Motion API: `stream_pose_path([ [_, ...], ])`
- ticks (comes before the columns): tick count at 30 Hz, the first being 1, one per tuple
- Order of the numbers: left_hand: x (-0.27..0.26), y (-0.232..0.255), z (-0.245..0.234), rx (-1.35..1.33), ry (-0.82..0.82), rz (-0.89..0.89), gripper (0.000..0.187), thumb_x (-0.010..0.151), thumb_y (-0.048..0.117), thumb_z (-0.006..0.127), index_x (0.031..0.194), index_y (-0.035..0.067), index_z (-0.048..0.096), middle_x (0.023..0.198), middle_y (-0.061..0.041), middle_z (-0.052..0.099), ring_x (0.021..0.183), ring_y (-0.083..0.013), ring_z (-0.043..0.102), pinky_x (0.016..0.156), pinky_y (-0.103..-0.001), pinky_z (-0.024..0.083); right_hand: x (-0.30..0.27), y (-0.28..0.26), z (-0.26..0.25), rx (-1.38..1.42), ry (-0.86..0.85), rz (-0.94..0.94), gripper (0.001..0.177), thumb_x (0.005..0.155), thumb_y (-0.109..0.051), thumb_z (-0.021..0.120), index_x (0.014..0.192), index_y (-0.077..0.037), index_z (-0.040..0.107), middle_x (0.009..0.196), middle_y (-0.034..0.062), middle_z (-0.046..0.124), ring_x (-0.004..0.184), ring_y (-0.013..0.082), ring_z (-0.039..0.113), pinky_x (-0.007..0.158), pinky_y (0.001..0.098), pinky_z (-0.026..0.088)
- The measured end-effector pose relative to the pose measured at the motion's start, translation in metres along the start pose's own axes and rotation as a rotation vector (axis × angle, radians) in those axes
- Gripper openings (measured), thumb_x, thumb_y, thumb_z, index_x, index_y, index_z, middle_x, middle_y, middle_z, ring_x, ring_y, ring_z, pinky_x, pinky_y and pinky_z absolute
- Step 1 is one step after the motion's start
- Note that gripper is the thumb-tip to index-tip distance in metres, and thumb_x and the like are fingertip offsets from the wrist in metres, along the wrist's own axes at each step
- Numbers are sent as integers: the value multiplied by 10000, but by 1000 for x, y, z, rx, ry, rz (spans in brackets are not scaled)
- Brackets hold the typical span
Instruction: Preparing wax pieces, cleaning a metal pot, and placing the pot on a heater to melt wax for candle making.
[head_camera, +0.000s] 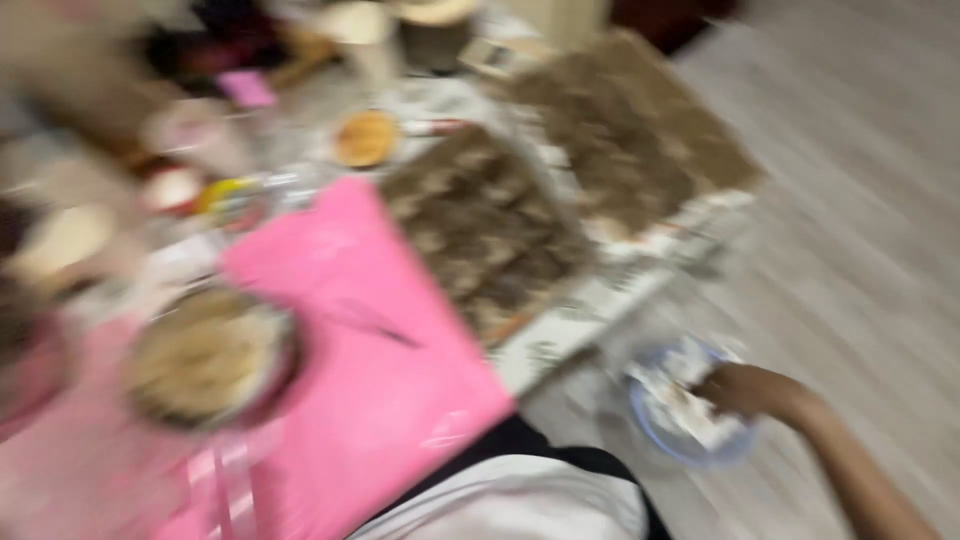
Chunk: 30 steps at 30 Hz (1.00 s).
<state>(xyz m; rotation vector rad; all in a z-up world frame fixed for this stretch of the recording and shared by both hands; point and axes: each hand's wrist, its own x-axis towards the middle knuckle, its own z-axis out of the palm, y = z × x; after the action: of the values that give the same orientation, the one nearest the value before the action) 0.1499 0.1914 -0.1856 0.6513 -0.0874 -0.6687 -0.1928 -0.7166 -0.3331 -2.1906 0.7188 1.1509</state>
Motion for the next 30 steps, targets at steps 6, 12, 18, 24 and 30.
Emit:
stream_pose_path([
  [6,-91,-71,157,-53,14,252,664,1190,560,345,972,-37,538,574,-89,384,434,-252,374,387,-380,315,-162,-194,-69,-27,-221,-446,390,996,-343,544,1327,-204,697,936,-12,793,884,148,735,827,305,598],
  [12,-151,-19,42,-37,96,87,711,1176,590,336,925,-39,553,563,-142,431,437,-284,408,395,-411,346,-224,-267,-96,-441,208,-680,412,938,-453,668,1340,-366,690,1038,-60,783,908,122,765,816,304,615],
  [18,-115,23,-167,49,-64,-195,728,1124,627,354,877,-23,573,550,-167,462,435,-327,432,390,-460,369,-334,-379,-94,-603,470,-389,622,907,-442,622,1512,-322,547,989,33,807,878,258,776,811,394,603],
  [24,-163,17,-185,261,-62,-79,746,1073,663,372,829,-6,593,537,-192,491,434,-372,455,384,-510,392,-304,-438,-56,-531,387,-1063,430,948,-316,623,1332,-123,641,1080,74,794,929,252,767,776,369,596],
  [30,-167,-85,176,530,1170,364,491,1027,459,386,791,58,544,444,-1,340,327,-125,247,307,-324,139,-283,-554,-5,-320,465,-930,397,925,-277,706,1313,-195,718,786,78,745,692,236,639,629,374,530],
])
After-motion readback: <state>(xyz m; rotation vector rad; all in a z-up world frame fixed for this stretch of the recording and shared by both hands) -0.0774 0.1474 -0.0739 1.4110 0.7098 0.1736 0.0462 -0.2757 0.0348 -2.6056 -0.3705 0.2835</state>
